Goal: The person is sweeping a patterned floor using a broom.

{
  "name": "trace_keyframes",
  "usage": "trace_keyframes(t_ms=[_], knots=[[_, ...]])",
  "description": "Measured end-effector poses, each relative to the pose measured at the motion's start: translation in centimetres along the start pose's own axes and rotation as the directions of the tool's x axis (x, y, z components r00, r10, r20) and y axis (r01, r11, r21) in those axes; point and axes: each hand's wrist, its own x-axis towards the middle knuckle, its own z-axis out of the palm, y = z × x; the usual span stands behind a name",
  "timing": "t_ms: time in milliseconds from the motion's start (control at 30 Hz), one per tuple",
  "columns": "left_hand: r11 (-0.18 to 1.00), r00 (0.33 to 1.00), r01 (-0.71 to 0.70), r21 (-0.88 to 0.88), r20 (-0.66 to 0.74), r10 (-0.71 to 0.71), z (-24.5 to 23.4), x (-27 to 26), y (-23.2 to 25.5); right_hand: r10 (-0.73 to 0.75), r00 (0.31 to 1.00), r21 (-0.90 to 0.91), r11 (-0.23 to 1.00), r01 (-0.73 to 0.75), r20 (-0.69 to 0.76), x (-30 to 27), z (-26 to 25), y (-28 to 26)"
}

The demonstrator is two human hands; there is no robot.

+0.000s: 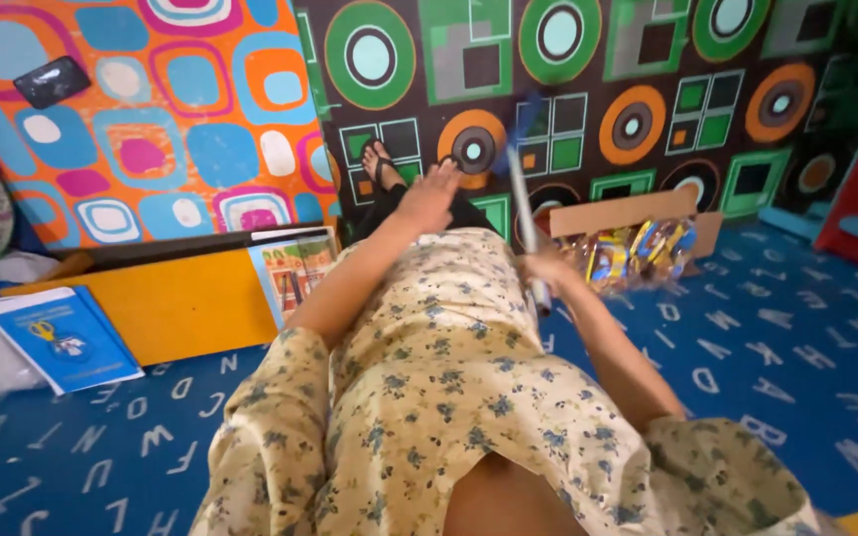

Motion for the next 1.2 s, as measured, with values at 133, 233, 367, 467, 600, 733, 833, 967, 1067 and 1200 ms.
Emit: trace_keyframes(t_ms=[133, 233, 367, 467, 600, 733, 833, 967, 1067, 1200], knots=[[0.988, 0.993, 0.098, -0.123, -0.048, -0.105, -1.1, -3.6, -3.9, -0.047, 0.994, -0.592, 0.801, 0.095, 0.095, -2.1, 10.2, -11.2], [0.994, 0.949, 0.03, -0.101, -0.309, -0.06, -1.3, -5.5, -6.3, -0.197, 0.918, -0.109, 0.963, 0.248, 0.344, 5.9, 16.2, -18.3], [0.995, 0.818, 0.097, -0.01, -0.569, -0.085, -5.3, -6.6, -6.2, -0.232, 0.756, 0.201, 0.97, 0.135, 0.612, 16.2, 19.7, -24.1], [0.968, 0.775, 0.129, -0.214, -0.588, -0.233, -7.6, -6.7, -6.3, -0.161, 0.809, 0.143, 0.985, 0.096, 0.565, 10.8, 19.0, -24.6], [0.982, 0.789, 0.112, -0.155, -0.586, -0.182, -6.7, -4.2, -6.9, -0.143, 0.894, 0.062, 0.99, 0.129, 0.425, -2.5, 12.4, -19.1], [0.985, 0.906, 0.116, -0.126, -0.394, -0.157, -5.3, 0.4, -3.0, -0.315, 0.881, 0.126, 0.949, 0.289, 0.353, -14.4, 6.4, -9.7], [1.0, 0.966, -0.017, -0.014, -0.257, 0.013, -3.9, 4.6, 0.7, -0.201, 0.972, 0.495, 0.861, 0.118, 0.119, -21.7, 5.7, -6.5], [0.954, 0.96, -0.279, 0.115, -0.002, 0.281, 0.7, 9.7, 5.1, -0.088, 0.996, 0.673, 0.738, 0.045, 0.03, -16.5, -0.1, 2.0], [0.895, 0.901, -0.434, 0.099, 0.045, 0.432, 2.1, 11.6, 8.2, -0.033, 0.996, 0.637, 0.767, 0.078, -0.082, -7.8, -8.0, 4.9], [0.864, 0.865, -0.5, 0.062, 0.091, 0.494, 3.0, 16.3, 9.3, -0.025, 0.913, -0.044, 0.999, 0.007, -0.406, 3.1, -20.1, -0.2]])
